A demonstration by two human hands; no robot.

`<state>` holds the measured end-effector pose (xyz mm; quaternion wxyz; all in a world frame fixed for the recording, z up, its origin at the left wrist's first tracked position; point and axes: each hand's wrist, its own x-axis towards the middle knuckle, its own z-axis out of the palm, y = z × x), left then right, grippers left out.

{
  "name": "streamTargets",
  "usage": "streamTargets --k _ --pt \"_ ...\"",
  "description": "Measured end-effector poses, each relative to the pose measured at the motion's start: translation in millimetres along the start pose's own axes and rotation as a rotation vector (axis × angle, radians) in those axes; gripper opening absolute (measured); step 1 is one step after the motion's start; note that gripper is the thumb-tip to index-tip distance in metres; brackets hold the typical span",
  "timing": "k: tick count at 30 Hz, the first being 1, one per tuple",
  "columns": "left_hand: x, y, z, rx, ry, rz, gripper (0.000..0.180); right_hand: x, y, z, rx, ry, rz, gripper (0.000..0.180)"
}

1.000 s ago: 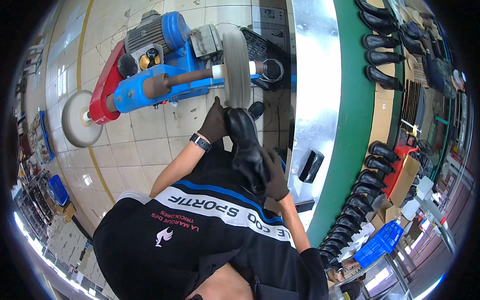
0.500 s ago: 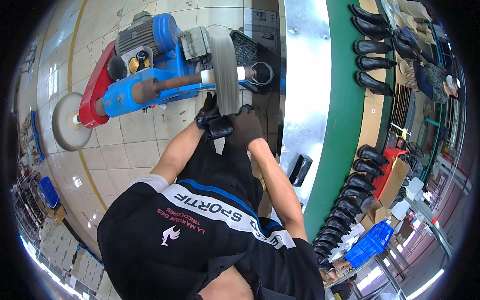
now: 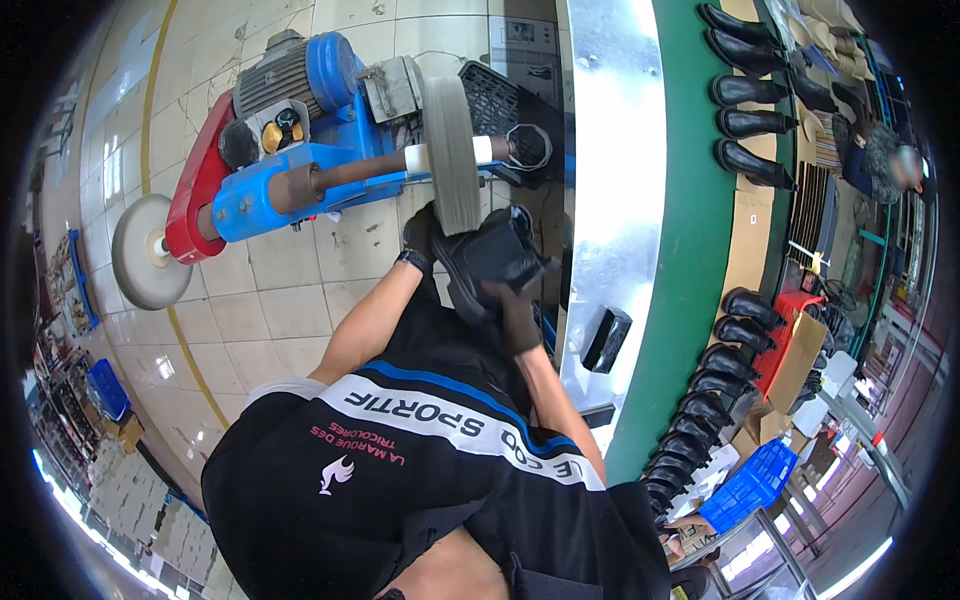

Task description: The person repeatedly picks up black leather boots from a conveyor belt and presses them against a rotating buffing wheel to polish the surface. After polishing each boot, the person places it back onto the moving belt. The process is repeated for multiple boots in a continuous loop.

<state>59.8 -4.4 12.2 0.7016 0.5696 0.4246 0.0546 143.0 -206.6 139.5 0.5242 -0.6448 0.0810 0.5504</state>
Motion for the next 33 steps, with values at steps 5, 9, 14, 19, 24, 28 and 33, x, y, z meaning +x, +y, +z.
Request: streamTargets --k 5,9,14,19,24,28,33 --pt "16 -109 -59 0.788 0.067 0.464 0.029 33 -49 28 0.363 -0.343 0.415 0.041" --pt "-40 -16 -63 -0.12 0.582 0.054 0.008 44 -54 30 0.34 -0.191 0.455 0.054" --pt "-52 66 -65 0.867 0.774 0.702 0.014 40 -36 6 0.274 -0.186 0.424 0.052" --pt "-54 146 -27 0.757 0.602 0.72 0.024 32 8 0 0.294 -0.271 0.286 0.064" --pt "-62 189 5 0.69 0.38 0.785 0.022 24 33 24 0.133 -0.305 0.007 0.039" --pt "-55 210 27 0.947 0.084 1.068 0.02 34 21 45 0.671 -0.531 0.195 0.053" --pt "-49 211 51 1.044 -0.419 1.255 0.011 36 -12 49 0.652 -0.507 0.253 0.055"
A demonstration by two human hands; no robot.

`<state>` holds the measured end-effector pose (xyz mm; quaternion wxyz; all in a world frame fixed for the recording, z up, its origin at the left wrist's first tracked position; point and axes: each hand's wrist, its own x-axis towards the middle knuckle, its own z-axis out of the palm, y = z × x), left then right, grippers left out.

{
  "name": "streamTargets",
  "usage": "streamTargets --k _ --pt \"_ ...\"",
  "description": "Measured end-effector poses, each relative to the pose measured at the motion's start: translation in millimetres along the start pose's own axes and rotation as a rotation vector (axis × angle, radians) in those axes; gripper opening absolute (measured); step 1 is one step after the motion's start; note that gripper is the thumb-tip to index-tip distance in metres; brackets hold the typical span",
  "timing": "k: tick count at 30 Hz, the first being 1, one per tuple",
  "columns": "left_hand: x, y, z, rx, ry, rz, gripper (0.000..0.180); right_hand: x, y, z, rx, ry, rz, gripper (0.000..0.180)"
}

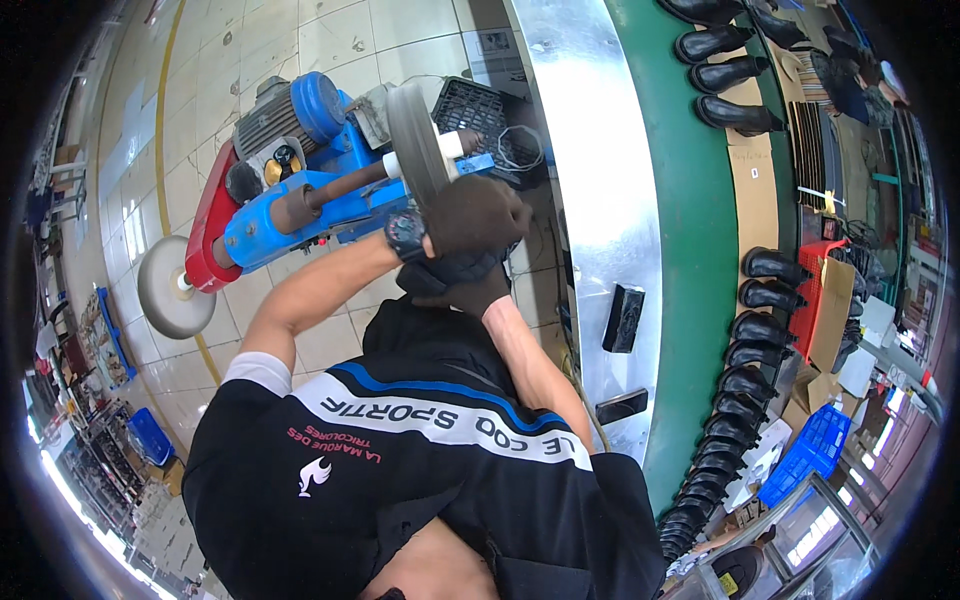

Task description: The person repeatedly picks up black leather boots from a conveyor belt and presses them against a rotating buffing wheel to polish the surface. After polishing each boot, the person places it back onto the moving belt. The process is repeated for multiple boots in a continuous loop.

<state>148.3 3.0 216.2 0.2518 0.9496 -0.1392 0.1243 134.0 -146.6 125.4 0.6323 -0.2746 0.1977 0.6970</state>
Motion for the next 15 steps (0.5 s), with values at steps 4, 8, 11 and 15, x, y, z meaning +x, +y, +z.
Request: streamTargets --k 4,8,11,15 --pt "-15 37 0 -0.173 0.05 0.233 0.011 -23 -32 1 -0.193 0.087 0.058 0.056" --pt "-52 54 9 -0.345 0.438 0.423 0.018 -28 -23 -12 -0.275 0.174 -0.009 0.058" --pt "-97 55 15 -0.234 0.75 -0.797 0.025 -33 -18 9 -0.071 0.133 0.046 0.059" --pt "-130 0 57 -1.909 0.515 -1.651 0.064 -16 -7 9 0.042 0.171 -0.046 0.037"
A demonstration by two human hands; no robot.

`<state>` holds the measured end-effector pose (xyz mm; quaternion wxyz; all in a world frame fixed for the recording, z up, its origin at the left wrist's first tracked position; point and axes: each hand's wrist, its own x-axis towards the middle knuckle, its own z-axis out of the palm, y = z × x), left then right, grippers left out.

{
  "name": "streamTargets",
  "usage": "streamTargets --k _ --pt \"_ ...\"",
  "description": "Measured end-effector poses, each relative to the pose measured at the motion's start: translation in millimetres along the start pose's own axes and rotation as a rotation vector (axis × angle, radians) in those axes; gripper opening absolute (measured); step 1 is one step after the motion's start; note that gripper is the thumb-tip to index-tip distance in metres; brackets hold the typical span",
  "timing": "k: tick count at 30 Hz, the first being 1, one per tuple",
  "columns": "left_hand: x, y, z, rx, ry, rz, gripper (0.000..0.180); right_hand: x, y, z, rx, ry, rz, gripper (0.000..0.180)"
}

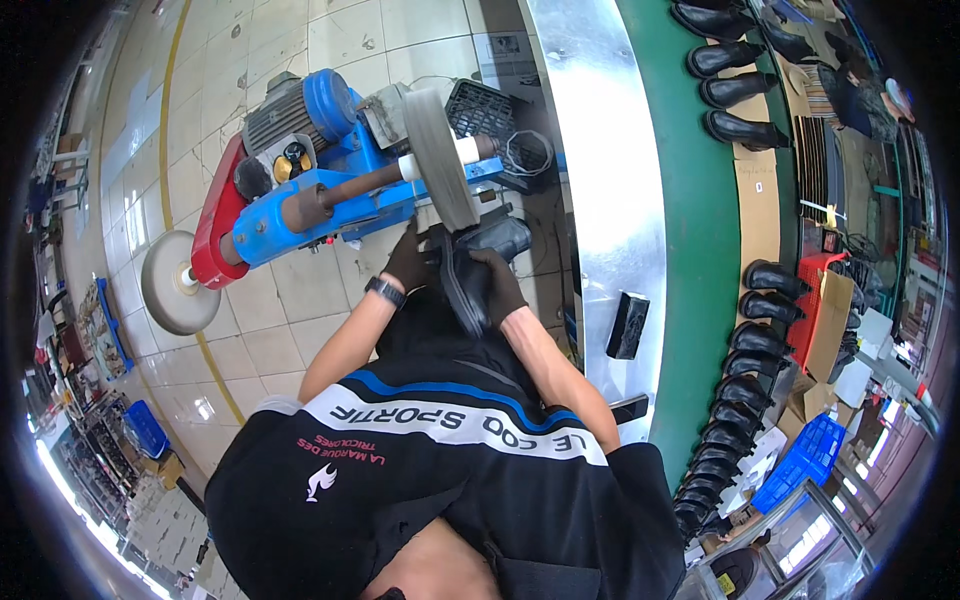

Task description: The person repeatedly picks up black leather boots from a conveyor belt and presses them against a rotating buffing wheel to polish the surface. After polishing each boot, the person places it back onto the moving belt. The process is repeated for multiple boots in a continuous loop.

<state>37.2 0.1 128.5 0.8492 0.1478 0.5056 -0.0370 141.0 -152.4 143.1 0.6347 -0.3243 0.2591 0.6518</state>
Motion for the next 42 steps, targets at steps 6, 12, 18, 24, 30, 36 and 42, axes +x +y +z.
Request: streamTargets --k 6,12,18,24,30,36,42 --pt "170 -23 -59 0.207 -0.395 0.363 0.065 47 18 6 0.104 0.068 -0.14 0.029" --pt "135 -43 -84 -0.283 -0.232 0.109 0.057 32 23 -2 -0.133 0.142 0.034 0.036" --pt "6 -45 -43 0.055 0.215 0.462 0.042 -19 1 12 -0.782 0.09 -0.006 0.053" --pt "-9 -44 -5 0.454 0.441 0.781 0.045 -74 2 51 -1.871 0.282 -0.17 0.121" --pt "53 -32 -50 1.603 -0.266 1.022 0.043 -81 -2 29 -1.35 0.15 -0.354 0.094" --pt "135 -72 -79 0.502 -0.533 0.744 0.049 -95 1 35 -0.957 0.095 -0.34 0.074" --pt "64 -25 -37 0.089 -0.64 0.324 0.065 -89 1 -6 -0.056 0.081 -0.108 0.043"
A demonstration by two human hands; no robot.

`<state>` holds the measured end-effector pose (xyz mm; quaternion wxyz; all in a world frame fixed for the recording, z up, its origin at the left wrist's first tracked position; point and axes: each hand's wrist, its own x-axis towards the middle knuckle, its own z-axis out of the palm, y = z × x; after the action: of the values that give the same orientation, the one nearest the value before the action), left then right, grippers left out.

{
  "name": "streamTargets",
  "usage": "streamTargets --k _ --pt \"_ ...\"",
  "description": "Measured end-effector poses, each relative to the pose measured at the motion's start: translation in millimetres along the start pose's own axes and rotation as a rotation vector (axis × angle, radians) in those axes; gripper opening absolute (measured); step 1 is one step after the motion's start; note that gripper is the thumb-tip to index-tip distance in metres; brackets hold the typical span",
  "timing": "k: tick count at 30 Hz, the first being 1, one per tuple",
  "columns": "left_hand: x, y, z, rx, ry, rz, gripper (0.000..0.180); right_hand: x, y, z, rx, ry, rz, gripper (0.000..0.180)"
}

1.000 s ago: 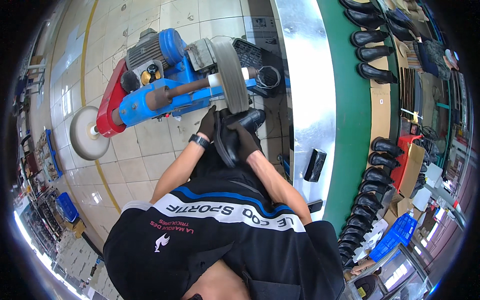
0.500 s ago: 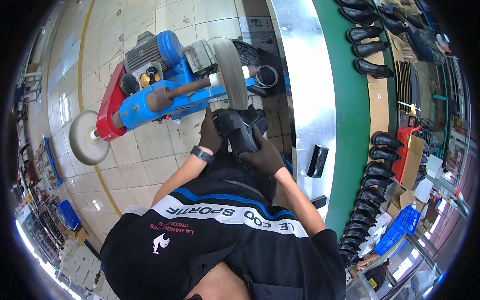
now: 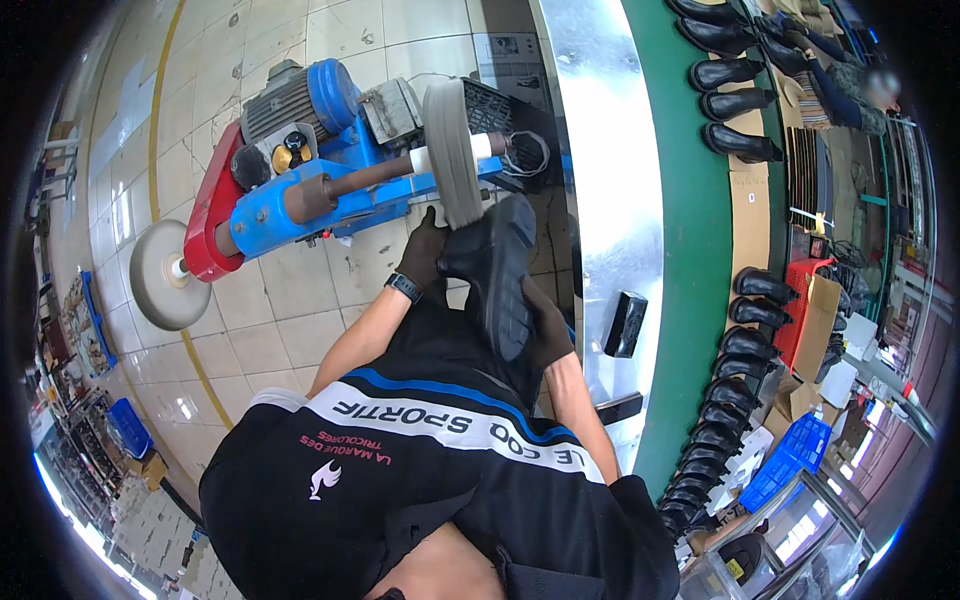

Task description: The person repeatedly picks up black leather boots from a conveyor belt and presses them against a rotating buffing wheel to polish the surface. After polishing each boot, the person places it back onto the moving belt. The process is repeated for multiple boots in a continuous loop.

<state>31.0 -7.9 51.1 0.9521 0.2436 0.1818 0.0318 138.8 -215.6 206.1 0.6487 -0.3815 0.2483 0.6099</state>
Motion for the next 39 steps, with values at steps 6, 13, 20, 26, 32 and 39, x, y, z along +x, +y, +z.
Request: streamTargets --k 6,13,20,26,32,39 --pt "7 26 17 -0.292 -0.008 -0.171 0.075 21 -11 -6 -0.93 0.137 -0.622 0.043" --pt "18 -5 57 0.193 0.313 0.199 0.072 4 -10 0 -0.823 0.381 -0.563 0.062" --pt "-39 -5 14 0.186 0.247 0.13 0.049 7 2 19 -1.078 0.192 -0.523 0.06" --pt "-41 14 -14 1.168 0.178 0.376 0.04 73 -2 -32 -0.779 0.063 -0.382 0.056" --pt "-5 17 -95 0.944 0.07 0.149 0.031 119 -10 29 -0.292 0.068 -0.096 0.063" --pt "10 11 -169 0.829 0.216 -0.083 0.026 178 -1 46 -0.182 0.289 0.163 0.066"
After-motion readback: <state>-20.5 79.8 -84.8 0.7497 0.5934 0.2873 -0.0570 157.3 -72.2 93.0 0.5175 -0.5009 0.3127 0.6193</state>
